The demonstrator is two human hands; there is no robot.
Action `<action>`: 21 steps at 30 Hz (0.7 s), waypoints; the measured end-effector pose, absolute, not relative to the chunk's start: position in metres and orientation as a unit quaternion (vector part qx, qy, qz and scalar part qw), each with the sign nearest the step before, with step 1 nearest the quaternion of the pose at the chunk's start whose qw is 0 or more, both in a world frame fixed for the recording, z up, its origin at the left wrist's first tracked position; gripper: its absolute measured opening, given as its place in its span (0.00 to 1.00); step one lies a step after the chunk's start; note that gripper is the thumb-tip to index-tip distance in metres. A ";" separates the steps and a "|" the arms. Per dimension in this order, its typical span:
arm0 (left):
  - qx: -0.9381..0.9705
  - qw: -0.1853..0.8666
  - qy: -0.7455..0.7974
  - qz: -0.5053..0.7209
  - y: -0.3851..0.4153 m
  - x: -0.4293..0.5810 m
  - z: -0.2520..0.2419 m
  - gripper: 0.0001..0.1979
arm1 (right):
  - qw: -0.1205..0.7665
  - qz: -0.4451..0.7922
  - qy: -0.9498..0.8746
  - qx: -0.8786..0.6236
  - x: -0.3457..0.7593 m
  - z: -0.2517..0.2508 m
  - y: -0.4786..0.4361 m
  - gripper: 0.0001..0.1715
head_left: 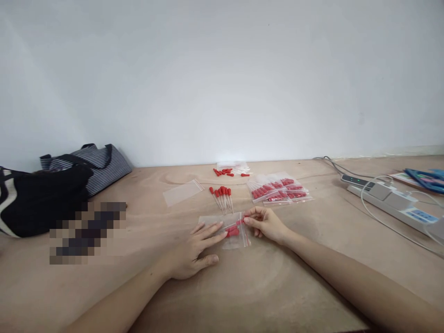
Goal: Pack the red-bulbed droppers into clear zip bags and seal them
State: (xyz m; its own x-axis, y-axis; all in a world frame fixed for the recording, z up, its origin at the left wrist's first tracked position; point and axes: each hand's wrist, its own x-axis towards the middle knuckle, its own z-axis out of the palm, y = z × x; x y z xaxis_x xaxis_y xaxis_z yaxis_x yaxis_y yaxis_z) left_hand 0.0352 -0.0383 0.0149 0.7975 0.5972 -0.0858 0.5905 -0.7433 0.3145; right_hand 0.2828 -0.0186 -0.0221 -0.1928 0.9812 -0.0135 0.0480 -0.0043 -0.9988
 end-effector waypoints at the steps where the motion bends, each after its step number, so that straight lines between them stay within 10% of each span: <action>1: 0.934 0.165 0.317 0.011 -0.038 0.035 0.015 0.24 | 0.421 0.538 -0.568 -0.459 0.283 -0.023 -0.018 0.20; 21: 0.933 0.160 0.322 0.007 -0.039 0.035 0.015 0.26 | 0.333 0.478 -0.701 -0.411 0.269 -0.021 -0.008 0.12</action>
State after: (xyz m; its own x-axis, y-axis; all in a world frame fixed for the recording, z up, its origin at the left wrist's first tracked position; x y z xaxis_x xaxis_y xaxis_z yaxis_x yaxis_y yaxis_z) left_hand 0.0348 -0.0392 0.0150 0.7920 0.6037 -0.0904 0.5994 -0.7411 0.3025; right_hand 0.2687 -0.0078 -0.0210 -0.4404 0.8947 0.0746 0.2567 0.2051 -0.9445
